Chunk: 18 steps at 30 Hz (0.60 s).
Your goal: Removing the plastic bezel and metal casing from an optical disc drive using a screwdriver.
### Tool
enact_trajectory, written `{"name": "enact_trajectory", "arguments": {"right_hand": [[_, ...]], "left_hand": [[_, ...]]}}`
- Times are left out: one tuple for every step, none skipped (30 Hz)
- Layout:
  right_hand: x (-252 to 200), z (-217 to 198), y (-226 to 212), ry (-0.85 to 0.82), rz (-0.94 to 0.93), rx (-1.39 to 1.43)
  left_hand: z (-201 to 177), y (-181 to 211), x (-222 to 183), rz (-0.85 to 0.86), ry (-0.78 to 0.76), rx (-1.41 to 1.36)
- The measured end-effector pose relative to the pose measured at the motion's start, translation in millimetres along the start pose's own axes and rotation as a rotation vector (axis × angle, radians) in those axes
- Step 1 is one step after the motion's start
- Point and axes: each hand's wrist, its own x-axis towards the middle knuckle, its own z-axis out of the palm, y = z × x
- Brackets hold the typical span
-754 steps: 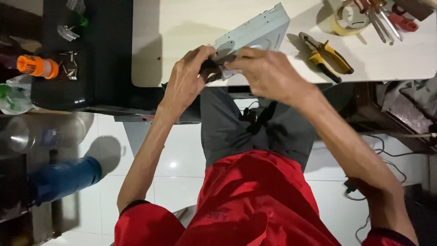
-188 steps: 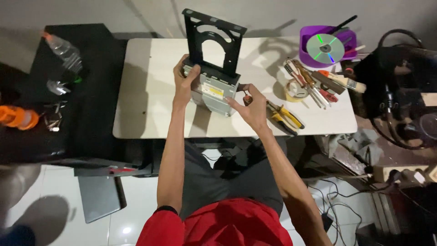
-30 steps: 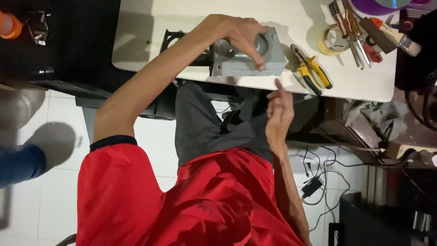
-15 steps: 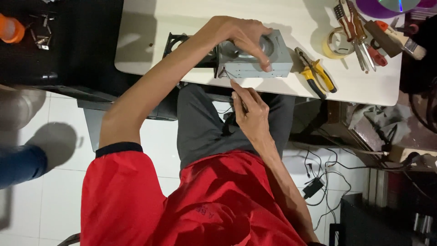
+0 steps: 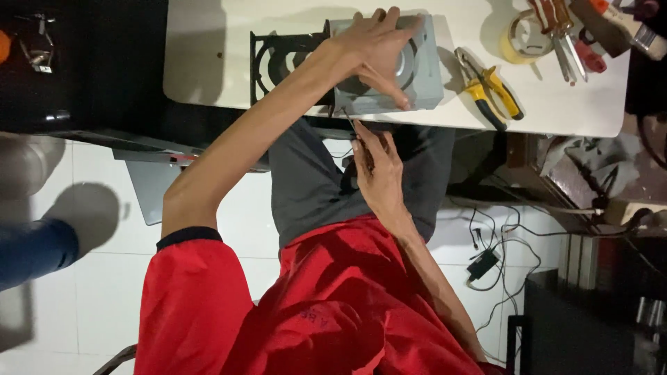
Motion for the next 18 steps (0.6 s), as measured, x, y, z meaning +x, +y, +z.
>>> {"name": "enact_trajectory", "arguments": {"right_hand": [[-4.0, 5.0, 5.0, -0.017, 0.053, 0.005], [-8.0, 9.7, 9.6, -0.035, 0.106, 0.011], [-10.6, 13.3, 12.5, -0.033, 0.108, 0.013], [-13.3, 16.6, 15.3, -0.051, 0.116, 0.014], [-16.6, 20.2, 18.0, -0.069, 0.123, 0.016], [-20.4, 24.7, 23.7, -0.067, 0.126, 0.017], [-23.3, 28.4, 29.8, -0.028, 0.063, 0.029], [-26.0, 32.6, 35.8, 0.011, 0.000, 0.040], [-24.7, 32.2, 35.7, 0.010, 0.002, 0.040], [-23.5, 32.0, 35.5, 0.010, -0.024, 0.038], [-21.4, 32.0, 35.7, 0.010, -0.054, 0.036], [-20.2, 29.5, 35.5, 0.008, -0.053, 0.037], [-18.6, 26.8, 35.5, 0.006, -0.047, 0.021], [-16.8, 24.0, 35.4, 0.004, -0.041, 0.004], [-12.3, 18.7, 33.7, 0.004, -0.042, 0.004], [-7.8, 13.4, 32.3, -0.019, -0.041, 0.033], [-5.2, 7.9, 30.4, -0.043, -0.035, 0.063], [0.3, 0.2, 23.9, -0.045, -0.033, 0.064]], "left_hand": [[7.2, -2.1, 2.9, 0.028, 0.065, 0.069], [14.0, -3.8, 5.6, 0.056, 0.130, 0.137], [23.8, -9.2, 13.0, 0.057, 0.126, 0.139], [33.7, -14.4, 20.2, 0.089, 0.194, 0.195], [44.2, -19.4, 27.1, 0.120, 0.262, 0.251], [40.9, -14.2, 17.4, 0.122, 0.259, 0.252], [36.9, -9.0, 8.6, 0.102, 0.244, 0.264], [32.7, -4.3, -0.2, 0.083, 0.229, 0.276], [34.3, -5.3, -0.8, 0.084, 0.227, 0.274], [36.0, -6.5, -1.7, 0.100, 0.276, 0.298], [37.1, -8.4, -2.5, 0.114, 0.326, 0.323], [33.7, -10.3, -3.8, 0.112, 0.326, 0.323], [29.8, -12.1, -4.8, 0.123, 0.256, 0.281], [25.7, -14.0, -5.8, 0.134, 0.185, 0.239], [24.6, -14.9, -5.1, 0.133, 0.187, 0.239], [23.5, -15.8, -4.2, 0.127, 0.170, 0.260], [24.2, -15.9, -3.9, 0.120, 0.150, 0.277], [29.3, -16.4, -1.2, 0.120, 0.148, 0.275]]}}
